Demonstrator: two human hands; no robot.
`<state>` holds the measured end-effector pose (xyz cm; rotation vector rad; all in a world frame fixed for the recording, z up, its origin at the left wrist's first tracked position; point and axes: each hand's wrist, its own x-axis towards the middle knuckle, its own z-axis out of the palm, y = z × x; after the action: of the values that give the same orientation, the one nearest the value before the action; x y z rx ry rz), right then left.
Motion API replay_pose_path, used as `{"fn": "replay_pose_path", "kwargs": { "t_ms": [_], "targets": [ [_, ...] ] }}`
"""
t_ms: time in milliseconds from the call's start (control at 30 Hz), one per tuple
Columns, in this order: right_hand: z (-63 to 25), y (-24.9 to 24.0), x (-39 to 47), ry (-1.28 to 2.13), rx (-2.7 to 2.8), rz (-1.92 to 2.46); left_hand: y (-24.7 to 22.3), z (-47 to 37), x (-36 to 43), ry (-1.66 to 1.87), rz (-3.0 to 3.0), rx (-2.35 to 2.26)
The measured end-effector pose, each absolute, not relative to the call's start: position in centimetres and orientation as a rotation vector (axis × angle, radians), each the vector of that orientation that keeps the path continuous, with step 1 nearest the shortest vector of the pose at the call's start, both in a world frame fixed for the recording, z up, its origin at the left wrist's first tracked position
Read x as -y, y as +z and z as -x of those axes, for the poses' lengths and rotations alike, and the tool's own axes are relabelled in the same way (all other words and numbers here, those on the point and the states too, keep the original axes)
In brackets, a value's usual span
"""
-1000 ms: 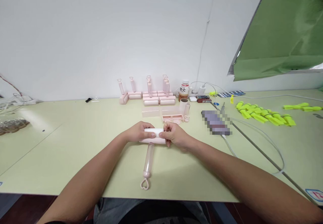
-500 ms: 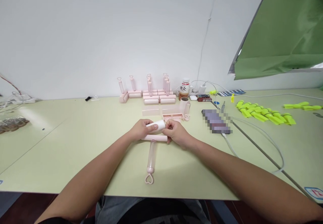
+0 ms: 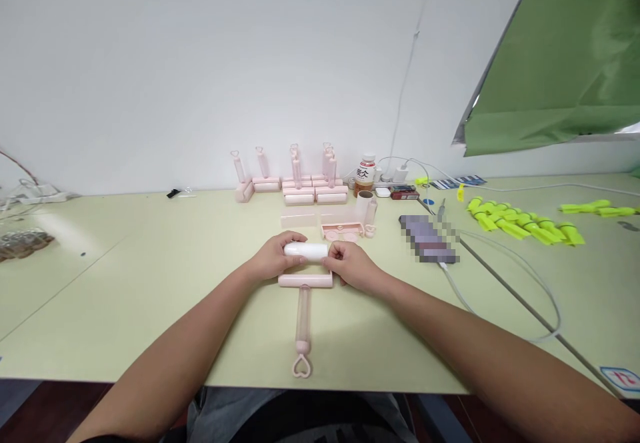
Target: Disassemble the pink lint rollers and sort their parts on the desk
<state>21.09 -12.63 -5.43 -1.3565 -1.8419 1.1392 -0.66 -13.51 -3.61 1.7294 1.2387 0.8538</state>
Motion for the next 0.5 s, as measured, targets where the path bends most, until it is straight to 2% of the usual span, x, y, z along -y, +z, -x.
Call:
{"fn": "replay_pose_path", "kwargs": {
  "t_ms": [200, 367, 500],
  "targets": [
    [-21.7, -4.9, 12.4, 0.881, 1.938, 1.360, -4.1, 0.9, 13.2, 0.937, -1.656, -1.207],
    [-22.1, -5.7, 11.4, 0.976, 1.886, 1.232, -4.7, 0.9, 12.6, 1.147, -1.545, -1.046],
    [-22.1, -6.4, 10.9, 1.129, 1.904, 1.142, -4.8, 0.8, 12.3, 1.177, -1.482, -1.061]
  ]
}}
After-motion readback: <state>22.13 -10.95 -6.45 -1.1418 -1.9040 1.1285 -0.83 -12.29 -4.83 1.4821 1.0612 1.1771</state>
